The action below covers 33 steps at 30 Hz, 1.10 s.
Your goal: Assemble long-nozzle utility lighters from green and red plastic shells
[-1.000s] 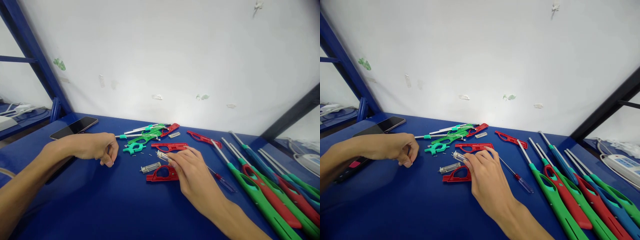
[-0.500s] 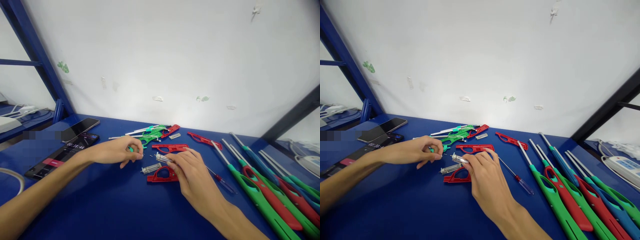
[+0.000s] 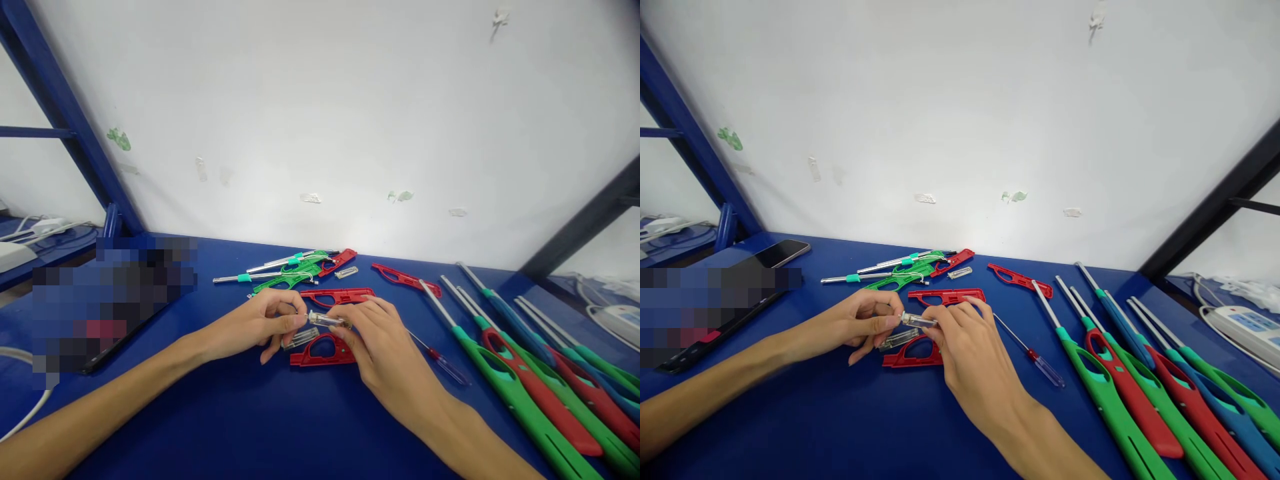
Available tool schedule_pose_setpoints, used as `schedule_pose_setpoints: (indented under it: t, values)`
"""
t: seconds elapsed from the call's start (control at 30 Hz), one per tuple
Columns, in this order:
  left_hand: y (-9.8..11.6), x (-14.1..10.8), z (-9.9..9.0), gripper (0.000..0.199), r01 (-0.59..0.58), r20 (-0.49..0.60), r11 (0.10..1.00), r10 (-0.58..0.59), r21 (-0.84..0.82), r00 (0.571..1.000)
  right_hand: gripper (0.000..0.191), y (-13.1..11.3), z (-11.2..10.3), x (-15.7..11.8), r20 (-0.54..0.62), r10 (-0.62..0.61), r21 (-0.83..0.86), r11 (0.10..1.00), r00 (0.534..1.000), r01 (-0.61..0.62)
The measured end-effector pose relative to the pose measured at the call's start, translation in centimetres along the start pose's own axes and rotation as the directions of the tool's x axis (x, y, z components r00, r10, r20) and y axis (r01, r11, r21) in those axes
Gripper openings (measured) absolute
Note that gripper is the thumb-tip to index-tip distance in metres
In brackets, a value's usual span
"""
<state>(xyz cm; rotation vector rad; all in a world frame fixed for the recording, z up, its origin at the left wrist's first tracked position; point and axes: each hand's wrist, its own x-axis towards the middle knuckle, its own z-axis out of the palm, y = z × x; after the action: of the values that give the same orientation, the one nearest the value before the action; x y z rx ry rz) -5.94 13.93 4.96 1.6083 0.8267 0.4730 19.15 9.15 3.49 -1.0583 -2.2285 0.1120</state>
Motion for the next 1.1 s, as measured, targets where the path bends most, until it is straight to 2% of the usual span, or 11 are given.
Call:
schedule_pose_setpoints:
  t: [0.3,0.53,0.87,1.1]
  values:
    - [0.2,0.0,0.4,0.040,-0.022,0.014,0.999,0.023,-0.035,1.000,0.017,0.4,-0.3,0.1,0.005,-0.024,-0.015,1.000,1.000,0.024]
    - [0.1,-0.1,0.3,0.042,-0.037,0.014,0.998,0.038,-0.047,0.999,0.018,0.4,-0.5,0.1,-0.032,-0.033,-0.038,0.999,0.999,0.032]
    - [1.1,-0.4,0.0,0.041,-0.049,-0.005,0.998,0.049,-0.041,0.999,0.018,0.3,-0.7,0.1,-0.032,-0.057,-0.046,0.997,0.998,0.056]
    - [1.0,-0.4,0.0,0.041,-0.045,0.036,0.999,0.046,-0.028,0.998,0.018,0.2,-0.7,0.2,-0.045,-0.069,-0.052,0.996,0.997,0.067]
